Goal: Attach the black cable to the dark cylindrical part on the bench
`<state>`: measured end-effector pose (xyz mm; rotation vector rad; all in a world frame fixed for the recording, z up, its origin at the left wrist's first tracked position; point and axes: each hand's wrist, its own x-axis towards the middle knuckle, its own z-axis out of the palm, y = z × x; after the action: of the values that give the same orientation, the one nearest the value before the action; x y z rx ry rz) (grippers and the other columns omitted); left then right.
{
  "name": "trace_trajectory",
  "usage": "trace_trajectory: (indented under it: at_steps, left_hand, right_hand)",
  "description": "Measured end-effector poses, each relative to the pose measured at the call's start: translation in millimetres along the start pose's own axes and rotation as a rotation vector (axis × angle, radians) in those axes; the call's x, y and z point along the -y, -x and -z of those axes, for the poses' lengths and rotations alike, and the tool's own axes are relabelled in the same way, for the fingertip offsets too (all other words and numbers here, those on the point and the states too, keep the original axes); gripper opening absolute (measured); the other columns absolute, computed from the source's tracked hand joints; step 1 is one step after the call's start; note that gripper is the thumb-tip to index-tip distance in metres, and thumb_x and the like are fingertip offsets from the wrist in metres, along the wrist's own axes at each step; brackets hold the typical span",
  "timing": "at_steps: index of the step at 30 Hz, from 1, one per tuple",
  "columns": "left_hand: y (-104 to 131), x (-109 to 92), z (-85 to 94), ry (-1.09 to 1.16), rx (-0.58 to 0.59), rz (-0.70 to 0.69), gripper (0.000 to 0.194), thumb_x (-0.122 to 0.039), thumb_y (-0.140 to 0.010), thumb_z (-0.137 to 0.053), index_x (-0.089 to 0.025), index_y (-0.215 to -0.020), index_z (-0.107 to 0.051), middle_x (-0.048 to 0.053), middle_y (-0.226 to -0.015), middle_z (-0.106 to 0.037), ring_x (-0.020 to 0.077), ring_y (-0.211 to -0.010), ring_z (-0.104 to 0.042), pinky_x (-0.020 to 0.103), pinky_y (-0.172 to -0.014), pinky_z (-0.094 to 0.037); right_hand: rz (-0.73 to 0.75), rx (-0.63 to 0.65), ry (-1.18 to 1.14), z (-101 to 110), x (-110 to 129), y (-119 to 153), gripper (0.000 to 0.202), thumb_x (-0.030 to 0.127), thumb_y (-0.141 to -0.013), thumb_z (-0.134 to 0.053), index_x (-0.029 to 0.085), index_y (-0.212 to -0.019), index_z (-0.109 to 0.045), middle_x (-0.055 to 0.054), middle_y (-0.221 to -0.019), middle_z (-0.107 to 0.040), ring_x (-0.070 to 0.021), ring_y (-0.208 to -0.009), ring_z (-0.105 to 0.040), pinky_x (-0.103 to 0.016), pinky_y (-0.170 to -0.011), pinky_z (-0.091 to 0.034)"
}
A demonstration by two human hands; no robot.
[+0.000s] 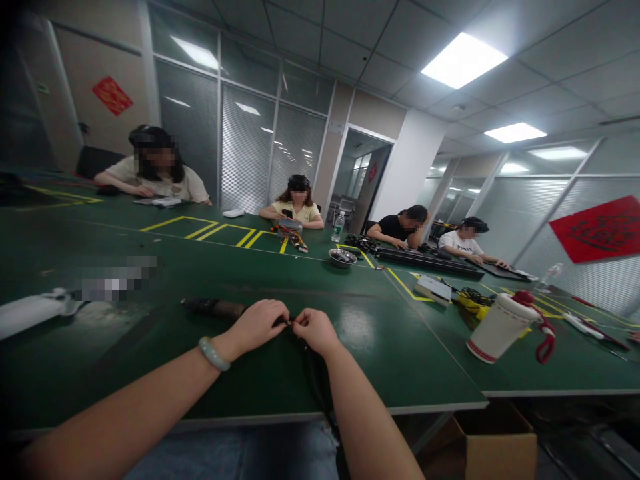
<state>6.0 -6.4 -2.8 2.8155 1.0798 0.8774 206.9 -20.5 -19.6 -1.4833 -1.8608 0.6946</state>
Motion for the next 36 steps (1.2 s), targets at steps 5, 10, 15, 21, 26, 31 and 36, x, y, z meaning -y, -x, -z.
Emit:
trace_trajectory:
  at_steps: [5, 10, 15, 21, 26, 31, 36]
  left_hand:
    - [-0.3, 2.7, -2.9, 0.014, -0.01, -0.007, 0.006, -0.019, -0.081, -0.062, -0.02, -0.087, -0.061, 0.002, -0.089, -0.063, 0.0193, -0.087, -0.058, 0.033, -0.083, -0.042]
    - [-0.5, 2.0, -1.4, 0.005, -0.015, -0.014, 0.011, -0.026, -0.08, -0.064, -0.02, -0.089, -0.061, 0.003, -0.091, -0.063, 0.02, -0.09, -0.058, 0.033, -0.083, -0.042]
    - [-0.1, 2.1, 0.1, -0.005, -0.009, -0.003, 0.009, -0.027, -0.082, -0.063, -0.02, -0.088, -0.06, 0.002, -0.091, -0.063, 0.0194, -0.088, -0.058, 0.033, -0.081, -0.042]
    - [-0.2, 1.7, -0.1, -0.003, 0.0, -0.001, 0.008, -0.026, -0.083, -0.061, -0.02, -0.088, -0.061, 0.003, -0.091, -0.063, 0.0195, -0.087, -0.058, 0.034, -0.08, -0.043]
    - [-0.5, 2.4, 0.1, 0.002, 0.015, -0.002, 0.008, -0.025, -0.085, -0.059, -0.02, -0.09, -0.062, 0.003, -0.091, -0.064, 0.0188, -0.087, -0.06, 0.033, -0.081, -0.043]
    - [-1.0, 3.6, -0.7, 0.003, 0.02, -0.005, 0.007, -0.023, -0.084, -0.06, -0.02, -0.09, -0.062, 0.002, -0.092, -0.065, 0.0183, -0.086, -0.06, 0.033, -0.081, -0.043]
    - [-1.2, 3.6, -0.6, -0.011, 0.016, -0.011, 0.008, -0.024, -0.085, -0.059, -0.02, -0.091, -0.062, 0.003, -0.091, -0.065, 0.0188, -0.087, -0.06, 0.032, -0.081, -0.043]
  right_hand:
    - [-0.006, -0.01, 0.033, 0.8, 2.9, 0.9, 0.008, 0.023, -0.076, -0.065, 0.016, -0.077, -0.063, 0.001, -0.064, -0.065, -0.0096, -0.056, -0.057, -0.017, -0.049, -0.038]
    - [0.002, -0.004, 0.011, 1.9, 3.6, 2.0, 0.01, 0.025, -0.076, -0.066, 0.016, -0.078, -0.063, 0.001, -0.065, -0.065, -0.0095, -0.056, -0.057, -0.017, -0.05, -0.039]
    - [0.024, 0.006, -0.011, 2.3, 0.2, 0.8, 0.01, 0.026, -0.078, -0.065, 0.016, -0.08, -0.063, 0.001, -0.065, -0.065, -0.0097, -0.056, -0.057, -0.017, -0.05, -0.039]
    - [0.042, 0.019, 0.001, 3.8, -3.0, -0.8, 0.013, 0.029, -0.079, -0.066, 0.017, -0.084, -0.067, 0.001, -0.067, -0.066, -0.0103, -0.059, -0.058, -0.018, -0.053, -0.041]
    - [0.073, 0.032, 0.017, 3.8, -3.5, 0.0, 0.014, 0.032, -0.08, -0.066, 0.019, -0.086, -0.069, 0.001, -0.07, -0.067, -0.011, -0.061, -0.059, -0.02, -0.057, -0.043]
    - [0.082, 0.021, 0.058, 2.6, -3.0, 1.1, 0.015, 0.033, -0.081, -0.066, 0.02, -0.087, -0.07, 0.001, -0.07, -0.067, -0.0109, -0.061, -0.059, -0.019, -0.055, -0.041]
    - [0.06, -0.005, 0.065, 1.2, -2.7, -0.1, 0.014, 0.031, -0.079, -0.066, 0.018, -0.084, -0.067, 0.001, -0.07, -0.066, -0.0101, -0.061, -0.057, -0.018, -0.053, -0.039]
